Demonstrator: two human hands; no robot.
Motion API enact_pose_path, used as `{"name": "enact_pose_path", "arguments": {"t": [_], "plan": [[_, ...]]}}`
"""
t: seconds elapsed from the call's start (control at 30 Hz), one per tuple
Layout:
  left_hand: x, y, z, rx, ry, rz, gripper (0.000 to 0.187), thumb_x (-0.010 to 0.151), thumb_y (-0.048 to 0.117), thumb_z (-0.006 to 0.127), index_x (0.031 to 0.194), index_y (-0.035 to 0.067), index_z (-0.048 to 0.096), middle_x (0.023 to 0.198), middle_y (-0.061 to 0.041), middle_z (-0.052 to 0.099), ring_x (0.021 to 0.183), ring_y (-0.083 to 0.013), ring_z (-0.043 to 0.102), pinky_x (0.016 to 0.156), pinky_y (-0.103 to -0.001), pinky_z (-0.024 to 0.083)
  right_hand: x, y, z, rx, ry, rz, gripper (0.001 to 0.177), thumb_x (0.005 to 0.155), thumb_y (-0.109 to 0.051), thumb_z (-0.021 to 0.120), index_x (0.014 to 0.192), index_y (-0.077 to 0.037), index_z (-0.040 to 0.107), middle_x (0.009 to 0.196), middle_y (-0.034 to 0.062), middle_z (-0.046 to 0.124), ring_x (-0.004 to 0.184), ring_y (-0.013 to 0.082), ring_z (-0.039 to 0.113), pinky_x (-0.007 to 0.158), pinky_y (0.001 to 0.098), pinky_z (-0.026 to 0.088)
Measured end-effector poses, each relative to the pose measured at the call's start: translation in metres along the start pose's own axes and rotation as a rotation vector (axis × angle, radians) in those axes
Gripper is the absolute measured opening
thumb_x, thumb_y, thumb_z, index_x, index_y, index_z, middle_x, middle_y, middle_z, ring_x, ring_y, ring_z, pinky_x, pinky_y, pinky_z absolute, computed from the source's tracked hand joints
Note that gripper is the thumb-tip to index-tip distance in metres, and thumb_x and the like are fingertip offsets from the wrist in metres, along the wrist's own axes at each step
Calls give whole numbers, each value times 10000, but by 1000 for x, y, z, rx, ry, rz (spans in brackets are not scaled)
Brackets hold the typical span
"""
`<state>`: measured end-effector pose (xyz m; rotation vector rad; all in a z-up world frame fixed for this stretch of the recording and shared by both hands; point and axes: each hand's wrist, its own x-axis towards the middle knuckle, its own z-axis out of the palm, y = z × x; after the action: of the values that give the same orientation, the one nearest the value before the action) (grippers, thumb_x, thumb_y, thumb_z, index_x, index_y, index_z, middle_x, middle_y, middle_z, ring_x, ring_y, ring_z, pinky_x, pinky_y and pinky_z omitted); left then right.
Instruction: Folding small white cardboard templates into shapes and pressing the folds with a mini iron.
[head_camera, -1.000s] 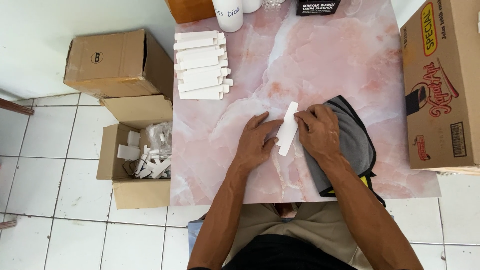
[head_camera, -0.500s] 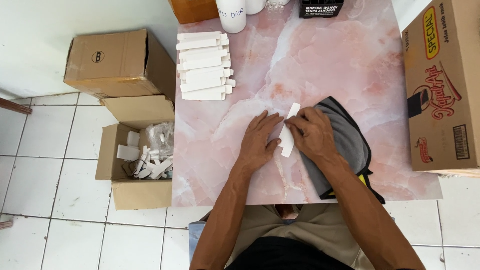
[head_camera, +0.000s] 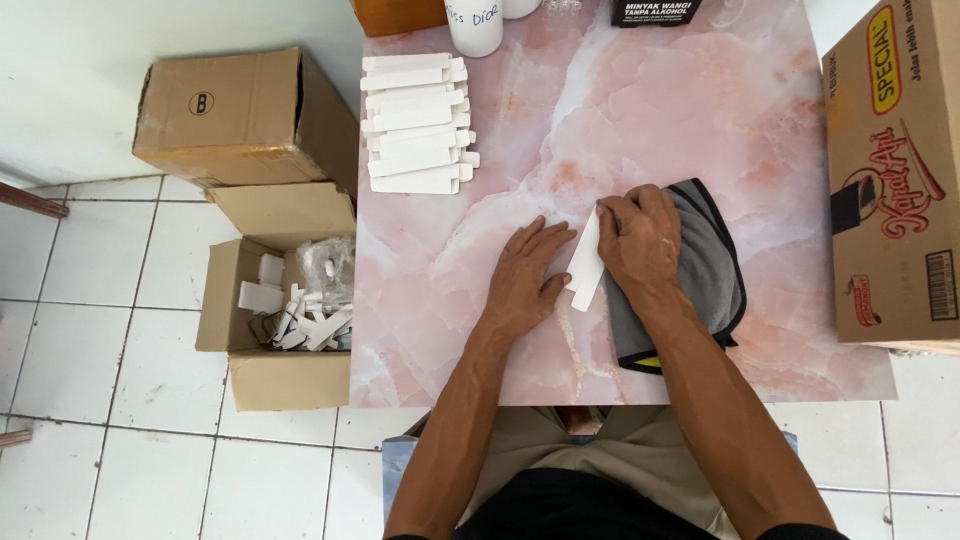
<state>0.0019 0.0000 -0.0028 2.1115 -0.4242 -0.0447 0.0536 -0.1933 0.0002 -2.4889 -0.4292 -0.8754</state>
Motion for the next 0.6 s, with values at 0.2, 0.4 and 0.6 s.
{"name": "enact_pose_path", "arguments": {"t": [0.2, 0.4, 0.6], "plan": [[-1, 2, -1, 32, 3, 9, 556, 941, 87, 679, 1470, 161, 524, 1509, -113, 527, 1515, -339, 317, 1282, -503, 118, 3, -11, -20, 63, -46, -41, 58, 952, 3, 754, 941, -52, 769, 874, 108, 563, 753, 284, 591, 638, 351, 461], [-2, 9, -5, 46, 14, 7, 550, 936, 70, 693, 1458, 145, 535, 1493, -122, 541, 1501, -346, 342, 1280, -500, 130, 6, -5, -13, 183, 88, -44, 88, 1003, 9, 719, 962, -44, 776, 894, 93, 567, 744, 257, 590, 649, 330, 454], [-2, 4, -2, 39, 11, 4, 556, 935, 100, 700, 1461, 163, 529, 1500, -103, 538, 1508, -331, 333, 1285, -497, 128, -10, -28, -36, 165, -53, -105, 76, 942, -22, 764, 952, -90, 795, 896, 104, 606, 760, 288, 609, 609, 360, 463]]}}
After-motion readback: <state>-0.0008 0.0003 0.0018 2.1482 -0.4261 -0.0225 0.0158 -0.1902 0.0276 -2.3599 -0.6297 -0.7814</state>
